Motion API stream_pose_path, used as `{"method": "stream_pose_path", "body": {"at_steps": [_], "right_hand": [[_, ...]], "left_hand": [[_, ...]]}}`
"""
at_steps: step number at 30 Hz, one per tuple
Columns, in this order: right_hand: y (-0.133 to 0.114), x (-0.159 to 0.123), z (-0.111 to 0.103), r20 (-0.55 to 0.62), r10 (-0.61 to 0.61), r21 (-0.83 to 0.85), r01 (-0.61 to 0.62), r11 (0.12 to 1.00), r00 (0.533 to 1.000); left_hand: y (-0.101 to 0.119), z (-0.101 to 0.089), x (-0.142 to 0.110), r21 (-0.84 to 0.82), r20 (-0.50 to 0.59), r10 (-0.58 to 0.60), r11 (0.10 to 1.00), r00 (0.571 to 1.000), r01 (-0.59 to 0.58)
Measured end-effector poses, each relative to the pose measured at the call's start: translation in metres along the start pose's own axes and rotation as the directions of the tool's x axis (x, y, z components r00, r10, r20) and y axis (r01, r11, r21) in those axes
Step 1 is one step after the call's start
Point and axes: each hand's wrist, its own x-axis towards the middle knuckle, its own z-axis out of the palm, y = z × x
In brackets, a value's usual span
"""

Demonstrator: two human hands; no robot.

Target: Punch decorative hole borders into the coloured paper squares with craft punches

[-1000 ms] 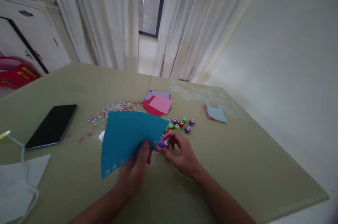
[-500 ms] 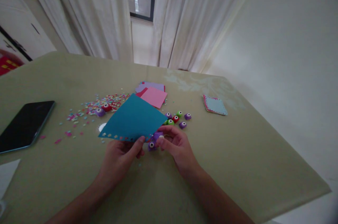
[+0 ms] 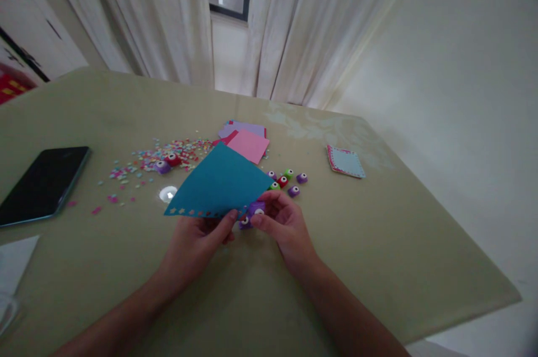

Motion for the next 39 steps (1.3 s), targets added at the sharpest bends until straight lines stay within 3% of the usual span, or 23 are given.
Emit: {"method": "stream_pose_path", "body": {"at_steps": [5,15,26,31,39], "right_hand": [[0.003,0.001,-0.001,-0.017,0.008,0.040,-0.008,0.999,1.000],[0.003,0.001,-0.003,0.099,0.108,0.019,-0.110,0.994,0.989],[0.007,0.002,-0.006,0.091,0.150,-0.002,-0.151,0.989,0.984],[0.006,0.003,-0.007,0.080,0.162,-0.022,-0.161,0.987,0.984],[0.010,0.002,-0.007,0.073,0.197,-0.061,-0.192,0.979,0.978]], "left_hand": [[-0.006,0.002,-0.002,0.035,0.024,0.024,0.999,0.999,-0.025],[-0.016,0.001,-0.002,-0.029,0.128,0.079,0.997,0.989,-0.075],[-0.010,0.000,0.000,-0.062,0.125,0.050,0.997,0.991,-0.043],[-0.014,-0.005,0.004,-0.063,0.206,0.034,0.998,0.978,-0.021],[-0.015,-0.009,0.007,-0.066,0.240,0.092,0.995,0.966,-0.078]]}}
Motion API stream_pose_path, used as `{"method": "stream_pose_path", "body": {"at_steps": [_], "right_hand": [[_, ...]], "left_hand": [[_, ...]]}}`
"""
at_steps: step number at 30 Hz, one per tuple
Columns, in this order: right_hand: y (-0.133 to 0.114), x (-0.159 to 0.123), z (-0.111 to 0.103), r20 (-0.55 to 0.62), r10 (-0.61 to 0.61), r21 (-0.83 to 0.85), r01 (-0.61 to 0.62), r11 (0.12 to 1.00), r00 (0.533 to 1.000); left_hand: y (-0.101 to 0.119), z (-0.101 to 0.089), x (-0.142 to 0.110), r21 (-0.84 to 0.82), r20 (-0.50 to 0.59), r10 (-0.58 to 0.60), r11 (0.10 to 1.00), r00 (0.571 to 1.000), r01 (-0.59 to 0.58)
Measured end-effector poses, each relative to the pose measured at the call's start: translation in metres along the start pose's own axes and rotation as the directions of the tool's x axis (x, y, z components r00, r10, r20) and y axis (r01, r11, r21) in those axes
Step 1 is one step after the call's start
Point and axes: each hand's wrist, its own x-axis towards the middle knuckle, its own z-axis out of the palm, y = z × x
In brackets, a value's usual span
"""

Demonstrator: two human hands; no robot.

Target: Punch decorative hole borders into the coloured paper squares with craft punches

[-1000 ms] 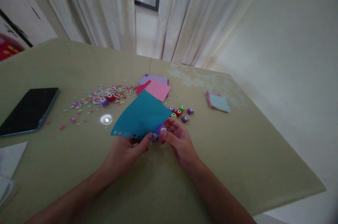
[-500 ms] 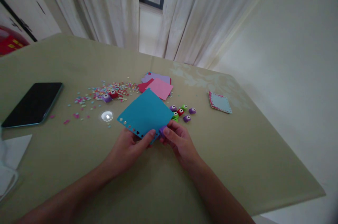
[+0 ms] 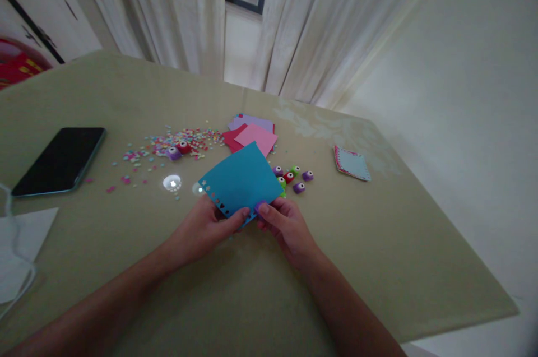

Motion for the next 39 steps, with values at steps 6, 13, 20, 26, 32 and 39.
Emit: {"method": "stream_pose_path", "body": {"at_steps": [6,13,20,26,32,39], "right_hand": [[0.0000,-0.0002,0.0007,-0.022,0.006,-0.036,-0.007,0.999,1.000],[0.0001,-0.0003,0.0016,-0.017,0.017,-0.020,-0.017,1.000,1.000],[0.0003,0.0005,0.0018,-0.018,0.014,-0.034,-0.015,0.999,1.000],[0.0006,-0.0001,0.0021,-0.017,0.002,-0.049,-0.003,0.999,1.000],[0.0006,-0.0011,0.0035,-0.025,0.004,-0.051,-0.006,0.999,1.000],[-0.0020,-0.0041,0.0098,-0.043,0.005,-0.016,-0.006,1.000,0.999]], "left_hand": [[-0.0015,0.0004,-0.0003,0.002,-0.002,0.001,1.000,1.000,-0.001],[-0.0051,0.0005,0.0004,-0.005,0.009,0.002,1.000,1.000,-0.002],[-0.0031,0.0012,0.0015,-0.024,0.018,0.010,1.000,1.000,-0.010],[-0.0007,0.0009,0.0017,-0.038,0.040,-0.002,0.999,0.999,0.003],[-0.0027,0.0000,0.0013,-0.009,0.062,-0.003,1.000,0.998,0.004],[0.0007,0.0008,0.0010,0.008,0.014,0.031,0.999,0.999,-0.031]]}}
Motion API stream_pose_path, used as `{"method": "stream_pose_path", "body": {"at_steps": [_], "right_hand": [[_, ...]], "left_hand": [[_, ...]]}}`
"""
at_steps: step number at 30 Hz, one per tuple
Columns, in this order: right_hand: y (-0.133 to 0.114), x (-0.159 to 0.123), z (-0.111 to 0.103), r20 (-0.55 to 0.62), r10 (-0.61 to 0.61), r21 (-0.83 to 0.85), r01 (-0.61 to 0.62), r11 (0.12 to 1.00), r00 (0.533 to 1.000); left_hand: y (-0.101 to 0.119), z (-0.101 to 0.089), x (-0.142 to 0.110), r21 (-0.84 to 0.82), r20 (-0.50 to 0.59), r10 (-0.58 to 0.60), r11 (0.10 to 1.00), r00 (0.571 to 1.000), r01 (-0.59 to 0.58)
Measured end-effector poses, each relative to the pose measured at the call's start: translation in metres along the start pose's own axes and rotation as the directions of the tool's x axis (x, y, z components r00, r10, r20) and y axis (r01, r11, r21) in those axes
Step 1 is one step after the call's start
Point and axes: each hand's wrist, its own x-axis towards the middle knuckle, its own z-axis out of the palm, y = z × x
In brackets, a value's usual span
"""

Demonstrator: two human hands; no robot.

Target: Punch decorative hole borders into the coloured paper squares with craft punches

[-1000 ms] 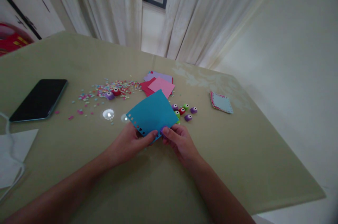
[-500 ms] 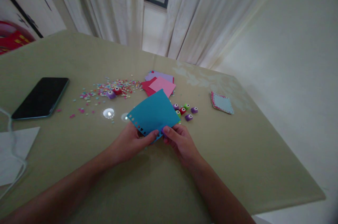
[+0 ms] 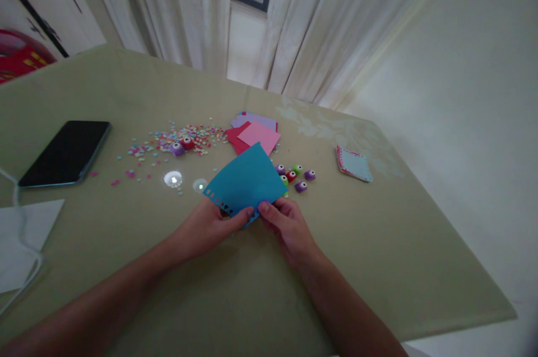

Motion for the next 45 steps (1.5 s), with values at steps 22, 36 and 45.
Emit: {"method": "stream_pose_path", "body": {"at_steps": [22,36,45], "right_hand": [[-0.006,0.006,-0.018,0.290,-0.542,-0.795,0.514,0.322,0.789],[-0.016,0.096,0.073,0.598,-0.444,-0.758,0.651,-0.042,0.667],[-0.010,0.149,0.142,0.722,-0.439,-0.624,0.778,-0.078,0.535]], "left_hand": [[0.018,0.002,-0.002,-0.101,-0.271,-0.034,0.995,0.962,0.006],[-0.001,0.002,-0.026,0.275,-0.146,0.679,0.726,0.719,-0.630],[0.006,0.000,-0.025,0.357,-0.177,0.694,0.706,0.698,-0.611]]}}
